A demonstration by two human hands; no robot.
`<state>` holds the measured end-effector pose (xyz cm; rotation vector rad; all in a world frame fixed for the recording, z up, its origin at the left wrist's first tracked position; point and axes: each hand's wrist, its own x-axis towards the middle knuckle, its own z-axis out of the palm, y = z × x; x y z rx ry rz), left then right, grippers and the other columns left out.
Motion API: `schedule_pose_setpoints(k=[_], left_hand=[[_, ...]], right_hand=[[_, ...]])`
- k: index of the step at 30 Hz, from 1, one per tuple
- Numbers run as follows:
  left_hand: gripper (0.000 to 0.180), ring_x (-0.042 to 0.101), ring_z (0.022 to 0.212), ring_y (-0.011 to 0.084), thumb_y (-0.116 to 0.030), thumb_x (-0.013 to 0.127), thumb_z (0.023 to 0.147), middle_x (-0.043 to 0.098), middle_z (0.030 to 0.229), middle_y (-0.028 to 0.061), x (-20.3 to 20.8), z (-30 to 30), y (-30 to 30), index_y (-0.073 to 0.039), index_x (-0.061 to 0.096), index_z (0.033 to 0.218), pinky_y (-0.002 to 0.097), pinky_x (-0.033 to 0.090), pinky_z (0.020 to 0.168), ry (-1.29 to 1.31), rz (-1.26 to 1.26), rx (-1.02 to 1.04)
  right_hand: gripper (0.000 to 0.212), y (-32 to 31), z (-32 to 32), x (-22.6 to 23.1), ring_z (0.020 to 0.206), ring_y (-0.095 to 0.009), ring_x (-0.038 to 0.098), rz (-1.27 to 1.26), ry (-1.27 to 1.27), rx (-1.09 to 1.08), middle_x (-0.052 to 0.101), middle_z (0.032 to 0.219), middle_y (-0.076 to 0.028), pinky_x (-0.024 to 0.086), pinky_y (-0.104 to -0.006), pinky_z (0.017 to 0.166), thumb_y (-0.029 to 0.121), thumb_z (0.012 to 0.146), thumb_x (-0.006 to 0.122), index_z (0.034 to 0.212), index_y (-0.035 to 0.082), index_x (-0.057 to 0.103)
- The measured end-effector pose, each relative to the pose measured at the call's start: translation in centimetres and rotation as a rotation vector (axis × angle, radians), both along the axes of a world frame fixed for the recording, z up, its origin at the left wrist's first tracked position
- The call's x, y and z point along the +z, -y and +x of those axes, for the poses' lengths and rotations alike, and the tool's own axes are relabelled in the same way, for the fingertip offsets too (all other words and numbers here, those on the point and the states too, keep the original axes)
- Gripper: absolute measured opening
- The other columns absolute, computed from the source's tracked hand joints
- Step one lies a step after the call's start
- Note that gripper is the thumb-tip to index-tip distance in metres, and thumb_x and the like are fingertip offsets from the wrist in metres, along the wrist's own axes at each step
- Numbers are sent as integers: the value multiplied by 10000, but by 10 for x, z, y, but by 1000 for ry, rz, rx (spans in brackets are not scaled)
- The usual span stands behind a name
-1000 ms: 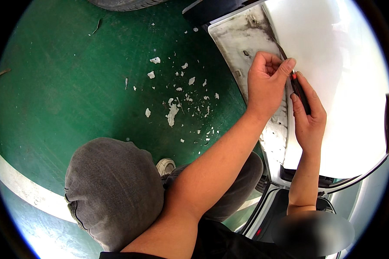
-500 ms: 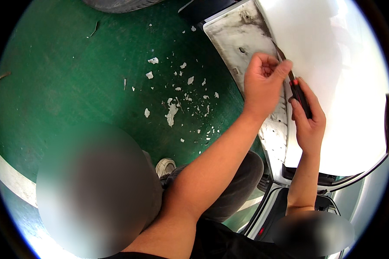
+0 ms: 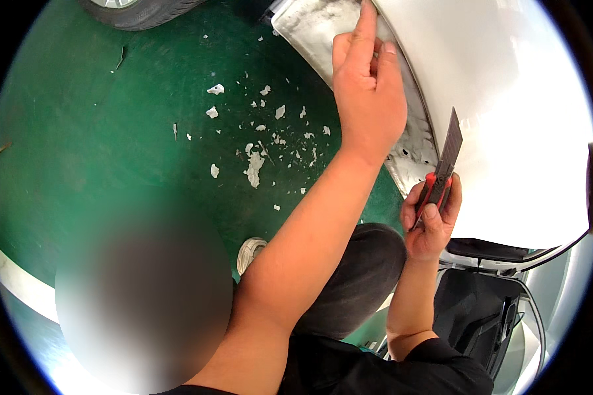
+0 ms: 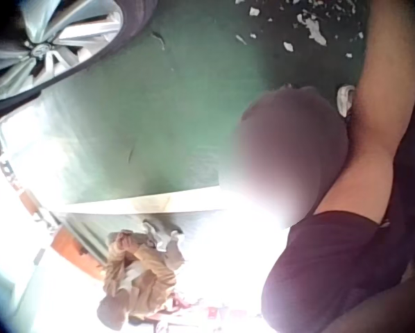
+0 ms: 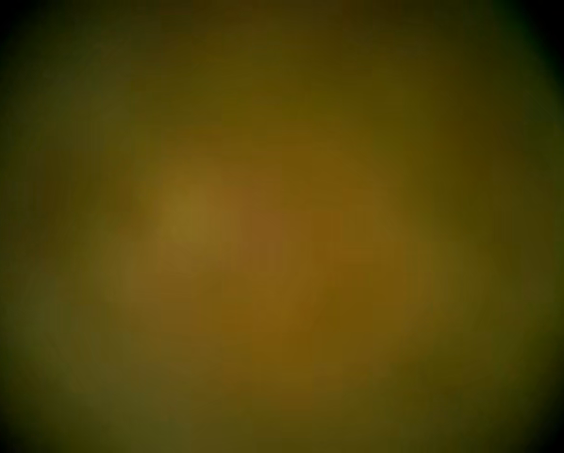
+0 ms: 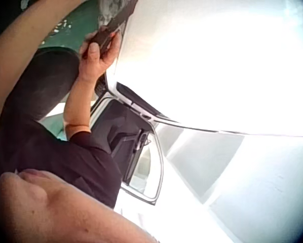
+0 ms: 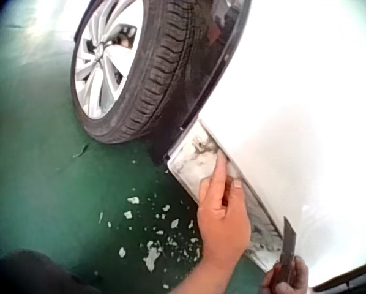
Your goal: The person uses a utility knife to scrape and remove white body filler from the lower edge of a white car's front bumper. The person is kneeling on the floor of a garage, working on the exposed metal surface near the wheel arch.
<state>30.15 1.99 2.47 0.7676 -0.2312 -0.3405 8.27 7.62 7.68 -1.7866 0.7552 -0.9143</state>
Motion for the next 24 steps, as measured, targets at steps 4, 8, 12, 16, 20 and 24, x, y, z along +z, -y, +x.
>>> schedule_pose_setpoints(k=[4,8,12,16,20,24], left_hand=[[563,538,892,116,-34,622,1058,564,1050,41,-4,-16,3,-70,533,1612,264,485,810,22,-21,1],[597,526,873,100,-24,629,1036,551,1019,19,-10,-38,6,-111,539,1619,255,488,802,86,12,49],[614,541,871,116,-36,654,1012,567,1033,37,-7,-60,2,-84,538,1613,265,492,793,80,10,-4],[512,548,874,137,-38,660,1001,583,1050,56,-10,-70,0,-37,609,1511,284,497,784,145,18,61],[380,544,887,146,-47,656,1004,590,1069,60,-15,-69,3,-15,646,1383,297,493,792,203,-19,150],[633,518,893,128,-86,643,1023,578,1103,54,-6,-18,3,-53,444,1623,300,486,823,65,43,103]], right_hand=[[743,-4,-4,-4,615,-174,588,31,101,63,715,1136,-242,478,-262,505,182,1003,756,1666,175,420],[756,-3,-8,-6,601,-172,582,62,113,4,702,1060,-248,488,-268,515,204,998,764,1664,182,407],[758,-6,-12,-4,598,-166,571,48,89,25,686,1055,-236,478,-266,522,220,1007,757,1672,196,395],[758,-8,-14,-3,612,-170,578,47,73,30,688,1063,-240,480,-264,532,214,1007,757,1674,203,397],[752,-9,-13,-8,632,-176,596,65,125,12,708,1079,-262,495,-266,546,188,995,766,1664,184,422],[728,-8,-19,-3,610,-151,559,4,40,15,667,1079,-199,459,-250,521,240,1030,745,1675,220,409]])
